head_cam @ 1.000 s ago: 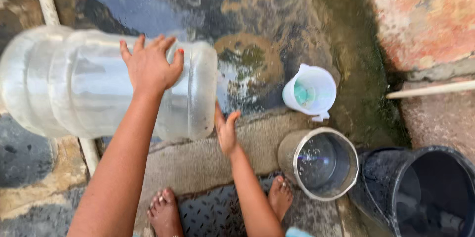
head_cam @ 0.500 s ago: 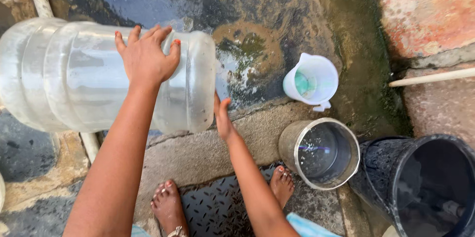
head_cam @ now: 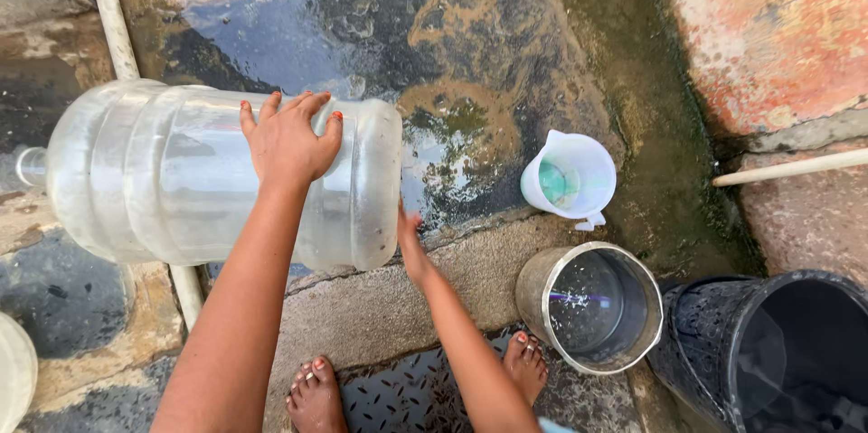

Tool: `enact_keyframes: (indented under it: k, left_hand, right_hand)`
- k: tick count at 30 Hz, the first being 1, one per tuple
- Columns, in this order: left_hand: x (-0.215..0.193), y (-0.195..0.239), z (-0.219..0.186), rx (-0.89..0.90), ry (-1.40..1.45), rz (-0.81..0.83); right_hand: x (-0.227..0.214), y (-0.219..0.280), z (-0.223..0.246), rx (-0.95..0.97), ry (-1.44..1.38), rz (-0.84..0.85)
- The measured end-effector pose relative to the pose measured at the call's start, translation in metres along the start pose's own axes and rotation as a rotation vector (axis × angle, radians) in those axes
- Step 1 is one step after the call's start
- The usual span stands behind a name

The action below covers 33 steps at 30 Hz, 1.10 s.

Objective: The person scrubs the inside of a large plastic jug with a toothbrush, washes the exterior with a sponge, and then rinses it with water from a tap.

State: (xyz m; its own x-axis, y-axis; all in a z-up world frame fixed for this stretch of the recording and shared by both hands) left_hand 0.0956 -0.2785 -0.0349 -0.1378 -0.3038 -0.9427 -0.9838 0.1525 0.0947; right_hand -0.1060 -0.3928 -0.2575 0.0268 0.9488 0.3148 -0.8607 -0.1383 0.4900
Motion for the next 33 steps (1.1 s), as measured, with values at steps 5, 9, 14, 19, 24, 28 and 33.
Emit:
enact_keyframes:
  k: [5,9,14,19,24,28,33]
  left_hand:
    - [0.001,-0.005,-0.001,0.045,0.01,0.073]
    - [-0.004,0.006,-0.006,0.092,0.0,0.039]
    - [-0.003,0.008,-0.012,0.049,-0.006,0.018]
    - [0.004,0.0,-0.007,0.045,0.047,0.015]
    - [0.017,-0.001,-0.009,-0.008,0.07,-0.043]
    - [0.033,0.016,-0.016,-0.085,0.05,-0.107]
    - [0.069,0.046,-0.038,-0.119,0.133,-0.117]
  right_hand:
    - [0.041,0.074,0.101,-0.484,-0.091,0.048]
    - [-0.001,-0.039,0.181,-0.552,0.008,-0.065]
    - [-0.021,-0.092,0.196,-0.436,-0.046,0.022]
    - [0.076,0.106,0.151,-1.065,1.08,-0.046]
    - [0.095,0.121,0.167,-1.2,1.676,-0.312]
    - [0.067,0.067,0.21,-0.764,1.522,-0.434]
    - [0.05,0.078,0.21,-0.684,1.495,-0.488]
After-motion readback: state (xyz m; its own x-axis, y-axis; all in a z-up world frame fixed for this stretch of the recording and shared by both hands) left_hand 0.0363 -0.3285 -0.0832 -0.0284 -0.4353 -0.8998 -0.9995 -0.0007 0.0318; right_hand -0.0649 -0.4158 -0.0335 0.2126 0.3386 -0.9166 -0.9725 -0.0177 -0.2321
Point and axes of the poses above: each hand's wrist, its own y-axis away from the middle knuckle, its own x-axis out of the palm, z = x × y, the point moved 9 cm from there along -y, towards the middle knuckle, and after that the axes turned 1 degree about z, right-handed, at the moved point
